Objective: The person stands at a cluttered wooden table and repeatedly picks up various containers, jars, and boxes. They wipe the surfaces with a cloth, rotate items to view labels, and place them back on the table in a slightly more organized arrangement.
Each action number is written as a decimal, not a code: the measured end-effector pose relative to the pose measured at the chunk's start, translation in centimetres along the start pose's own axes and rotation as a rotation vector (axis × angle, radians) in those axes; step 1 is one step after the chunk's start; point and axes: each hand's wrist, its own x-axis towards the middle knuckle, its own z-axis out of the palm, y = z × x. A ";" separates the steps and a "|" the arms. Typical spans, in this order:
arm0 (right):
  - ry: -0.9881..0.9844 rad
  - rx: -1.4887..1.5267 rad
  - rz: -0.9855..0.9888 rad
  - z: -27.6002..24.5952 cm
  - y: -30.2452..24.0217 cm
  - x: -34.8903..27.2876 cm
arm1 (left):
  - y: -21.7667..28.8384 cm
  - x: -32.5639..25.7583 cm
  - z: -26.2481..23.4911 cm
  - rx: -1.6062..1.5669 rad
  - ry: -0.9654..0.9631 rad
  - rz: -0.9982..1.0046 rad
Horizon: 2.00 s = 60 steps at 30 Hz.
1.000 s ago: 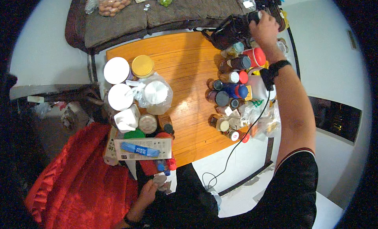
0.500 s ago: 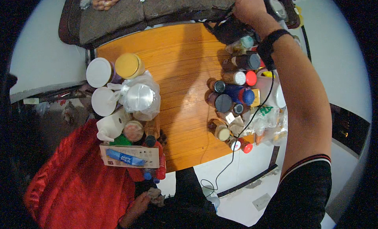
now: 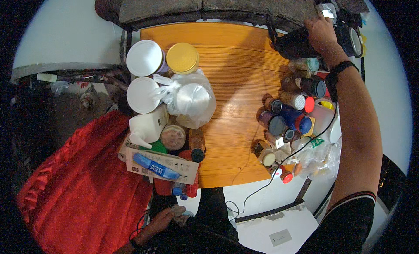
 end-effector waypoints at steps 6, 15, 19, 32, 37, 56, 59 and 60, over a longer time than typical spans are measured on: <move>0.162 0.057 -0.106 -2.0 -1.5 -1.1 | 2.8 -1.8 -0.4 0.056 -0.012 0.040; 0.105 0.104 -0.089 -8.2 -2.6 -3.3 | -2.9 -2.6 -2.4 0.048 0.029 -0.027; 0.168 0.112 -0.082 -11.7 -3.0 -3.4 | -6.7 -3.1 -3.4 0.166 0.056 -0.012; 0.409 0.032 -0.201 -27.9 -13.2 2.9 | -4.1 -7.0 -8.7 0.010 0.176 0.041; 0.389 0.001 -0.265 -33.2 -19.6 4.9 | -6.1 -6.5 -11.6 -0.002 0.229 0.022; 0.192 -0.127 -0.335 -40.4 -30.1 7.9 | -9.2 -7.3 -17.5 -0.070 0.407 0.104; 0.136 -0.149 -0.340 -40.9 -31.3 8.4 | -8.7 -7.2 -18.2 -0.053 0.370 0.112; 0.130 -0.174 -0.349 -41.2 -31.7 8.6 | -8.5 -7.1 -18.3 -0.053 0.360 0.086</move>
